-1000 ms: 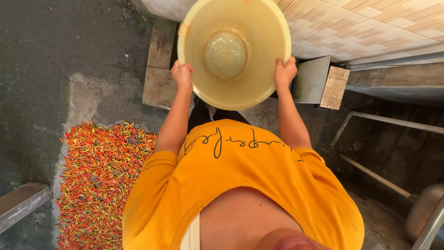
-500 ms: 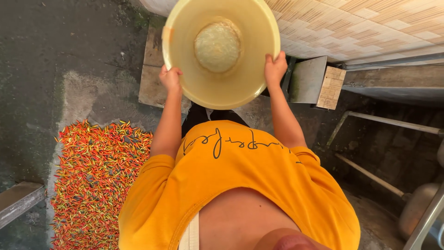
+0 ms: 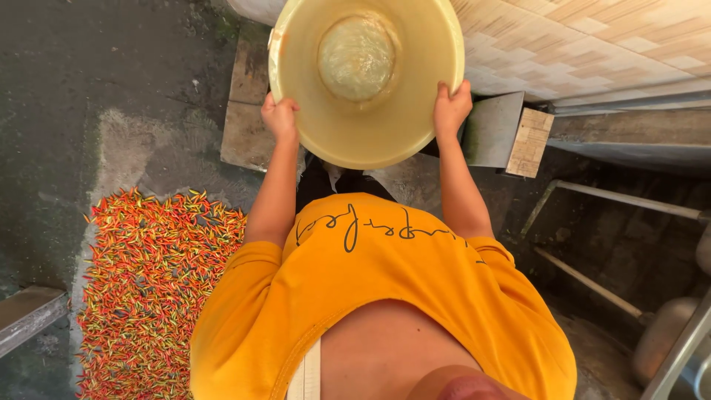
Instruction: The recorder is rinsing and washing out a plastic bucket outdoors near laundry stations.
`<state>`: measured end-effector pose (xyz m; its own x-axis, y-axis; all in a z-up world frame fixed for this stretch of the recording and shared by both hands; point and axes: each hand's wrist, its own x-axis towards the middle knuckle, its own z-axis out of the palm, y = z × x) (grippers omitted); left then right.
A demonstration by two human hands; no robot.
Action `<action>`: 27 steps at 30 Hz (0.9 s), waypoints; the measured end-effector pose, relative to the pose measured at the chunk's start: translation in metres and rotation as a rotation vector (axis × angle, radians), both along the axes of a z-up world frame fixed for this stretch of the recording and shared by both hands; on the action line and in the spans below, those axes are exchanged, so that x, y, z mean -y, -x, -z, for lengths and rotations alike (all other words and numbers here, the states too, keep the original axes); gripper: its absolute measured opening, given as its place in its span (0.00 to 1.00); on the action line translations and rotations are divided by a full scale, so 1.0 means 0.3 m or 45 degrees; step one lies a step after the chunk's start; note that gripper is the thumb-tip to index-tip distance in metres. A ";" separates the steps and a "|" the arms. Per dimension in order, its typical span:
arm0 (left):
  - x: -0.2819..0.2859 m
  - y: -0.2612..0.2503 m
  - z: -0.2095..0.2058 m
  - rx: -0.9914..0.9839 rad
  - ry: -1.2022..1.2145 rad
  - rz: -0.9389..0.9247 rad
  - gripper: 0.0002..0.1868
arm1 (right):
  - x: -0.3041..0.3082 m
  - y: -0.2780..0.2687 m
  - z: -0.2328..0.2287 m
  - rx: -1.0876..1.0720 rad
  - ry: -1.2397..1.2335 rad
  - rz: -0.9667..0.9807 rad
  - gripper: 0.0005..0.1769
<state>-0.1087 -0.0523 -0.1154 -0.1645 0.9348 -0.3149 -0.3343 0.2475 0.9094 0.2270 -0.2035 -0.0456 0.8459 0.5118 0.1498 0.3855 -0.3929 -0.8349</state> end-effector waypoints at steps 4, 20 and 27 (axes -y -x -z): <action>0.008 -0.067 -0.089 -0.033 0.037 0.069 0.12 | 0.046 -0.046 0.016 0.090 0.051 0.054 0.15; 0.021 -0.029 -0.124 0.067 -0.040 0.115 0.10 | 0.013 -0.048 0.063 -0.203 -0.020 0.016 0.13; 0.038 -0.010 -0.142 0.051 0.019 0.113 0.12 | 0.001 -0.046 0.095 -0.270 0.061 -0.002 0.14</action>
<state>-0.1058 -0.0637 -0.0729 -0.0681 0.9403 -0.3334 -0.3463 0.2911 0.8918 0.2409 -0.2040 -0.0742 0.8553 0.5152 -0.0558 0.2039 -0.4335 -0.8778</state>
